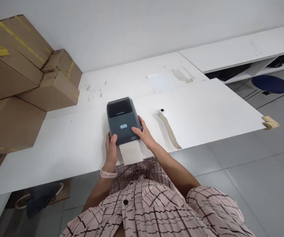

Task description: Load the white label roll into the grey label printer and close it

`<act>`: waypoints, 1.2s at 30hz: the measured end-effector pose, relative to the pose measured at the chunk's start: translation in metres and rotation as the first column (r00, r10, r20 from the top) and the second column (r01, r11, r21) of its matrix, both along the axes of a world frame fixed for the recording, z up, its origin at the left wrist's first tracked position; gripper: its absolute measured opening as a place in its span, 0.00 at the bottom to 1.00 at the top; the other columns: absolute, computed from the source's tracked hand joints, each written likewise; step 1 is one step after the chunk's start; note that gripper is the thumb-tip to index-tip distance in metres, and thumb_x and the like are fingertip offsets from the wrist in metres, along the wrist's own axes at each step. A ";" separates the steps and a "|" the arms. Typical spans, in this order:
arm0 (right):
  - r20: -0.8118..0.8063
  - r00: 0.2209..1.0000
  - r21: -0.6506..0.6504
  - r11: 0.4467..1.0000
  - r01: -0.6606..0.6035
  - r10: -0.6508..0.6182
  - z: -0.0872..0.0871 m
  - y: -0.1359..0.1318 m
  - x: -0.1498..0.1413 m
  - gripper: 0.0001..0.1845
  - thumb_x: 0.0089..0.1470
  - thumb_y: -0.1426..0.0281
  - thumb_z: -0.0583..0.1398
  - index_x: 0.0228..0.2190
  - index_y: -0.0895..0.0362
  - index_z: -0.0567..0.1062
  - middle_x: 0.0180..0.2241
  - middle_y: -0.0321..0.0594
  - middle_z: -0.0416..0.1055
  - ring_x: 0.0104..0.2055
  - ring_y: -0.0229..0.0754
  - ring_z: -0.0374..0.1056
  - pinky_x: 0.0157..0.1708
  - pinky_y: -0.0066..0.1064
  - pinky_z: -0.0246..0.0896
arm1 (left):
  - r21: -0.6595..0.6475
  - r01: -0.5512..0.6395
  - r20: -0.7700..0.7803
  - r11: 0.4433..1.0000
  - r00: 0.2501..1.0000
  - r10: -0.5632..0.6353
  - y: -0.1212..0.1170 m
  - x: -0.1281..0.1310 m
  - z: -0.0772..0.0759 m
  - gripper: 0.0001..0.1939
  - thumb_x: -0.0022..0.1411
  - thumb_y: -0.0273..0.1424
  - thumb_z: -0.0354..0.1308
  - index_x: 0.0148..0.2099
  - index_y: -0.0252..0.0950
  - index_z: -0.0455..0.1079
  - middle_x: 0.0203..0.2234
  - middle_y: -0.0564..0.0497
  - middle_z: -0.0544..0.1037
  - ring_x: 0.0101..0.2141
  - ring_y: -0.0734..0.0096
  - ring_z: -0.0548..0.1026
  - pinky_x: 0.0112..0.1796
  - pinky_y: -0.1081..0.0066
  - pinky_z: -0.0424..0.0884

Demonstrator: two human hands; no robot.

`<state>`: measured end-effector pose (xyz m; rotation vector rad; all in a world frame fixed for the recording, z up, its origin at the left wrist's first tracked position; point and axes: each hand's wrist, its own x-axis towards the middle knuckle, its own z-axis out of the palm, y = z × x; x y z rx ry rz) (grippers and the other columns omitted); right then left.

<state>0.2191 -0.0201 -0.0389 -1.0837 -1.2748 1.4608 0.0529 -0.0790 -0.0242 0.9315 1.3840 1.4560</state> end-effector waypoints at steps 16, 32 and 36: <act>-0.098 0.991 0.008 0.996 0.088 -0.087 -0.003 0.001 -0.003 0.46 0.51 0.46 0.65 0.65 0.48 0.60 0.67 0.43 0.59 0.69 0.56 0.55 0.66 0.50 0.55 | -0.048 -0.028 -0.139 0.998 0.990 0.021 -0.012 -0.004 -0.003 0.35 0.63 0.52 0.57 0.66 0.41 0.58 0.62 0.39 0.67 0.57 0.55 0.71 0.51 0.63 0.72; 0.324 0.894 0.526 0.844 0.103 -0.311 0.030 -0.012 0.004 0.31 0.61 0.54 0.59 0.62 0.48 0.63 0.63 0.44 0.66 0.70 0.55 0.53 0.66 0.56 0.50 | -0.285 0.188 0.146 0.940 0.978 -0.151 -0.063 0.010 0.006 0.24 0.50 0.50 0.69 0.26 0.35 0.67 0.18 0.57 0.66 0.19 0.79 0.61 0.20 0.75 0.59; 0.517 0.777 0.762 0.605 -0.229 -0.358 0.052 -0.024 0.002 0.24 0.66 0.64 0.55 0.62 0.50 0.61 0.49 0.42 0.78 0.67 0.51 0.58 0.68 0.54 0.45 | -0.245 0.077 0.006 0.966 0.997 -0.078 -0.070 -0.010 -0.009 0.20 0.60 0.50 0.61 0.33 0.36 0.71 0.24 0.53 0.71 0.23 0.75 0.68 0.23 0.74 0.65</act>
